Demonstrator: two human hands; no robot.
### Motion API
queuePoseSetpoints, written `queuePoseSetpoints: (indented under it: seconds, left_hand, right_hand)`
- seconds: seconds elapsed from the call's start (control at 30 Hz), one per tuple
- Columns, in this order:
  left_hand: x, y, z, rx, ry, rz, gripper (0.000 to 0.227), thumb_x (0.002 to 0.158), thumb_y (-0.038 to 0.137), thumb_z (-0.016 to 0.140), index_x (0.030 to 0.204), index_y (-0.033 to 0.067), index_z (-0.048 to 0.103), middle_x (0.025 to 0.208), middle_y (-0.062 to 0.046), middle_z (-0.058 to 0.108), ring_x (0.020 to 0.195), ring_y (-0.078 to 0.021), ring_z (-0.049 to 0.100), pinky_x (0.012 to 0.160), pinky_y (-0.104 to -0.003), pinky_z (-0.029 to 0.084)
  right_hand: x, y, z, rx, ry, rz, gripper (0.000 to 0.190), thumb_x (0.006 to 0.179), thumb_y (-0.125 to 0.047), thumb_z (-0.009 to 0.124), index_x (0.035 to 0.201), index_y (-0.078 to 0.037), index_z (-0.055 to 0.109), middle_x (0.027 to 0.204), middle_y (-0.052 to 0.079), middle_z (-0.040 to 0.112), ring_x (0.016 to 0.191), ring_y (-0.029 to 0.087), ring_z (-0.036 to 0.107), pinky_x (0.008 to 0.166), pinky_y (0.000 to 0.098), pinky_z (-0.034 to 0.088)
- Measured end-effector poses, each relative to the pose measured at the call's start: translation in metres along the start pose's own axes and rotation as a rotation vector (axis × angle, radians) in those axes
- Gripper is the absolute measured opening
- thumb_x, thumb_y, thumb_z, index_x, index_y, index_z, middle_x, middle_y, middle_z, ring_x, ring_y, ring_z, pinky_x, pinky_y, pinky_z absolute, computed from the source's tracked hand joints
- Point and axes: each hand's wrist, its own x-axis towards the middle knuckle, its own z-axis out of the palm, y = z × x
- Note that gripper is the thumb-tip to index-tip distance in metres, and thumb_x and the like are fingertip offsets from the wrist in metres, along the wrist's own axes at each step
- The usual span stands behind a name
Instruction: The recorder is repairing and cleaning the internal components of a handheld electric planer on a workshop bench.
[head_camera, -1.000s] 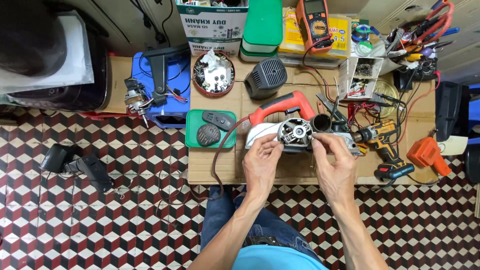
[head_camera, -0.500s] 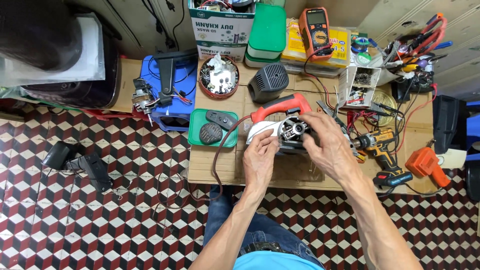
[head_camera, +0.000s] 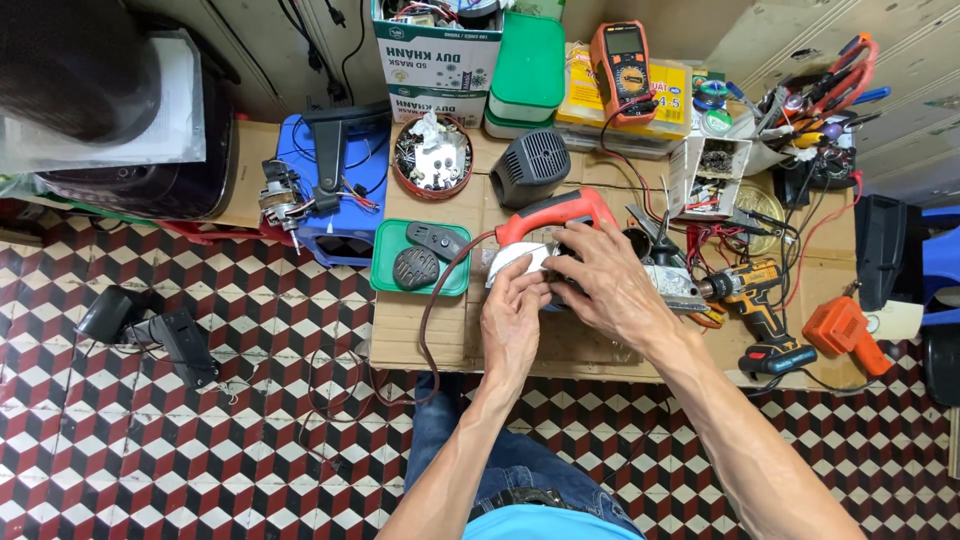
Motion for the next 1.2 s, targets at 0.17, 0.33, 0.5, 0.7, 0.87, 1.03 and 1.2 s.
queuePoseSetpoints:
  seconds: [0.17,0.33,0.5,0.7,0.87,1.03,1.2]
  left_hand:
    - [-0.017,0.012,-0.003,-0.053,0.000,0.002,0.045,0.101,0.001,0.048,0.145,-0.0016,0.042,0.125,-0.019,0.065,0.112,-0.0216,0.069,0.101,-0.033,0.057]
    - [-0.056,0.001,-0.012,-0.156,0.239,-0.236,0.065,0.093,0.029,0.063,0.147,0.0018,0.041,0.137,-0.021,0.059,0.125,-0.0291,0.062,0.104,-0.039,0.054]
    - [-0.025,-0.044,-0.014,-0.411,0.250,-0.420,0.094,0.084,0.041,0.077,0.154,0.0099,0.022,0.152,-0.010,0.043,0.143,-0.0220,0.040,0.120,-0.043,0.034]
    - [0.003,-0.026,0.002,-0.539,0.224,-0.375,0.089,0.078,0.041,0.080,0.149,0.0170,0.033,0.144,-0.001,0.050,0.134,-0.0151,0.045,0.118,-0.043,0.030]
    - [0.008,-0.025,0.002,-0.524,0.261,-0.362,0.071,0.079,0.037,0.079,0.141,0.0176,0.052,0.137,-0.001,0.058,0.128,-0.0164,0.051,0.113,-0.042,0.034]
    - [0.003,-0.021,0.005,-0.592,0.309,-0.355,0.063,0.080,0.030,0.077,0.137,0.0141,0.057,0.133,-0.001,0.061,0.124,-0.0143,0.054,0.110,-0.037,0.037]
    - [-0.002,-0.017,0.007,-0.636,0.301,-0.283,0.062,0.078,0.025,0.079,0.134,0.0107,0.056,0.130,-0.003,0.062,0.121,-0.0157,0.057,0.110,-0.035,0.041]
  right_hand:
    - [0.005,0.003,-0.002,-0.002,-0.035,-0.102,0.030,0.081,-0.013,0.076,0.110,-0.009,0.070,0.130,0.013,0.061,0.128,0.032,0.056,0.112,0.0498,0.038]
    - [0.009,0.001,-0.004,0.014,-0.059,-0.093,0.023,0.080,-0.013,0.076,0.102,-0.007,0.070,0.131,0.011,0.062,0.122,0.033,0.057,0.104,0.0453,0.044]
    - [0.010,0.003,-0.001,0.018,-0.096,-0.059,0.025,0.080,-0.014,0.073,0.103,-0.007,0.071,0.134,0.011,0.061,0.123,0.033,0.056,0.105,0.0457,0.044]
    - [0.010,0.007,0.000,0.050,-0.144,-0.007,0.022,0.080,-0.015,0.072,0.100,-0.007,0.071,0.135,0.013,0.061,0.126,0.035,0.055,0.105,0.0465,0.044]
    - [0.011,0.007,0.002,0.106,-0.145,0.004,0.022,0.081,-0.014,0.073,0.100,-0.006,0.070,0.134,0.015,0.062,0.126,0.035,0.056,0.104,0.0486,0.042]
    - [0.008,0.013,0.007,0.158,-0.118,0.043,0.022,0.079,-0.013,0.074,0.099,-0.005,0.073,0.132,0.016,0.062,0.125,0.035,0.056,0.104,0.0474,0.042]
    - [0.000,0.006,-0.001,0.194,-0.064,0.019,0.020,0.078,-0.009,0.075,0.097,-0.004,0.073,0.128,0.014,0.065,0.126,0.033,0.057,0.107,0.0474,0.043]
